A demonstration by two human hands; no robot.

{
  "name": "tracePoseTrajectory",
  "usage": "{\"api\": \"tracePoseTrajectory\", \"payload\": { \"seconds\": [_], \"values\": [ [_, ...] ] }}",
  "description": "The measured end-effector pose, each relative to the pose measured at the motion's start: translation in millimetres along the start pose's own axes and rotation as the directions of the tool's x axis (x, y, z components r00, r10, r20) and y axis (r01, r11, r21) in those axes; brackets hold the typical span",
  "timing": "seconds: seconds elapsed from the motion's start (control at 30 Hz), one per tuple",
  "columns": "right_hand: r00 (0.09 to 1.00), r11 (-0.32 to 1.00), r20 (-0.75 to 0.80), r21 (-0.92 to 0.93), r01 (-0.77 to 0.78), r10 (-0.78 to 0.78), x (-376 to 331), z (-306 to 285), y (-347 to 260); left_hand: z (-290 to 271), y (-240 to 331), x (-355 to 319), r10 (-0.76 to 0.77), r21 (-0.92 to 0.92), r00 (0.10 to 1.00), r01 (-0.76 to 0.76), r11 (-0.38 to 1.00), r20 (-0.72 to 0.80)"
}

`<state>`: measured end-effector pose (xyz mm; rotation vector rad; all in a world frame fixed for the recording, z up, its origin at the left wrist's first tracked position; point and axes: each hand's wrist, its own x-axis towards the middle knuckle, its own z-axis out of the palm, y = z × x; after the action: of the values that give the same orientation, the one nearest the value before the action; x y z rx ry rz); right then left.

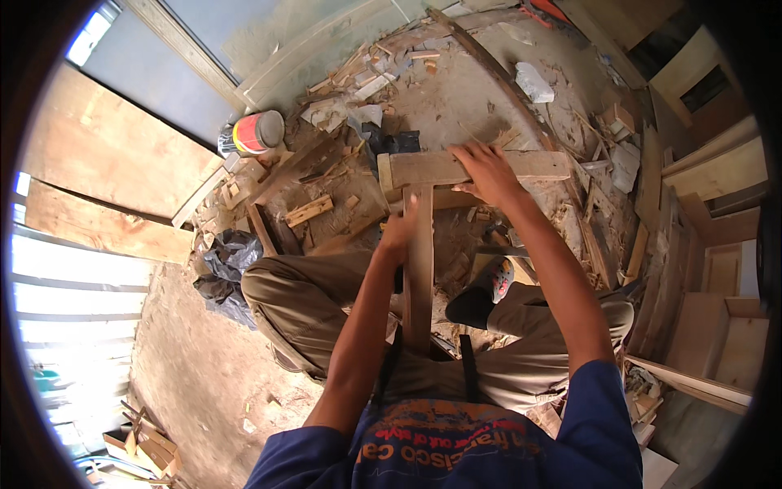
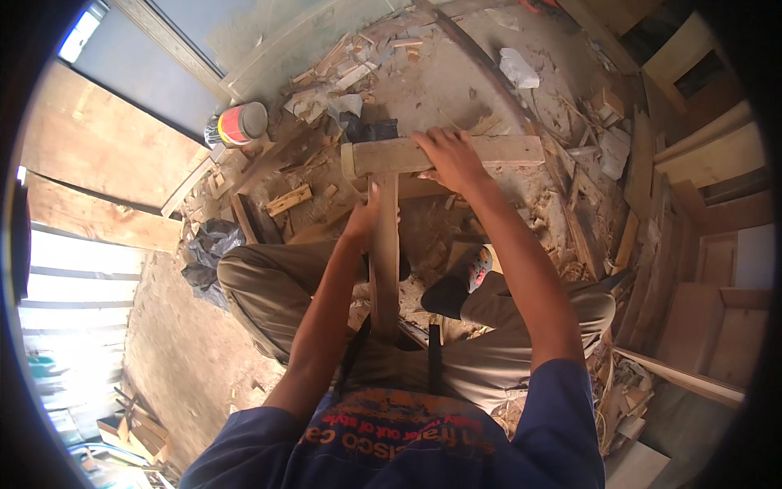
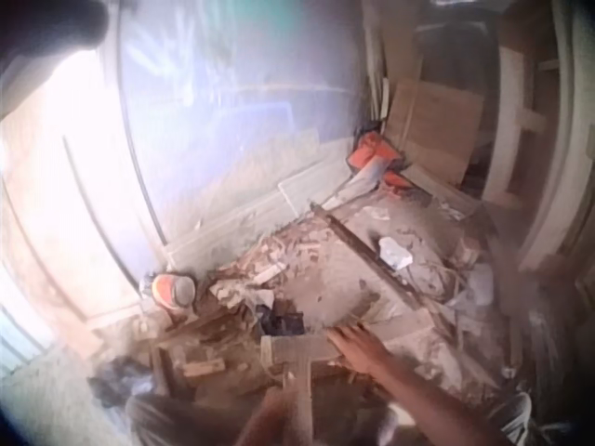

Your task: The person sits on the floor and assembles wooden pieces into a frame-like structure. They align and fit pieces together, then use a hand saw to cut a piece to size, and continue fitting components.

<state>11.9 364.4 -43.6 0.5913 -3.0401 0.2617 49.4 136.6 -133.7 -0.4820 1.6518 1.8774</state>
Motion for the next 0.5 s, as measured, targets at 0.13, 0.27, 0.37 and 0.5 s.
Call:
{"api": "tracePoseTrajectory", "payload": {
  "seconds": [0.13,0.27,0.37,0.5],
  "values": [
    [0.988,0.994,0.140,0.081,-0.074,0.062,42,-16,2,-21,-6,-27,0.140,0.022,0.990,-0.140,0.990,0.006],
    [0.995,0.992,0.049,0.081,-0.093,0.090,75,-33,-6,-55,8,-37,0.171,-0.208,0.985,-0.172,0.963,-0.022],
    [0.997,0.996,-0.003,0.046,-0.078,0.079,99,-48,-8,-69,12,-46,0.098,-0.374,0.992,-0.119,0.920,-0.074],
    [0.998,0.998,-0.046,0.026,-0.049,0.051,134,-57,-9,-74,14,-54,0.108,-0.422,0.989,-0.140,0.896,-0.100]
  ]
}}
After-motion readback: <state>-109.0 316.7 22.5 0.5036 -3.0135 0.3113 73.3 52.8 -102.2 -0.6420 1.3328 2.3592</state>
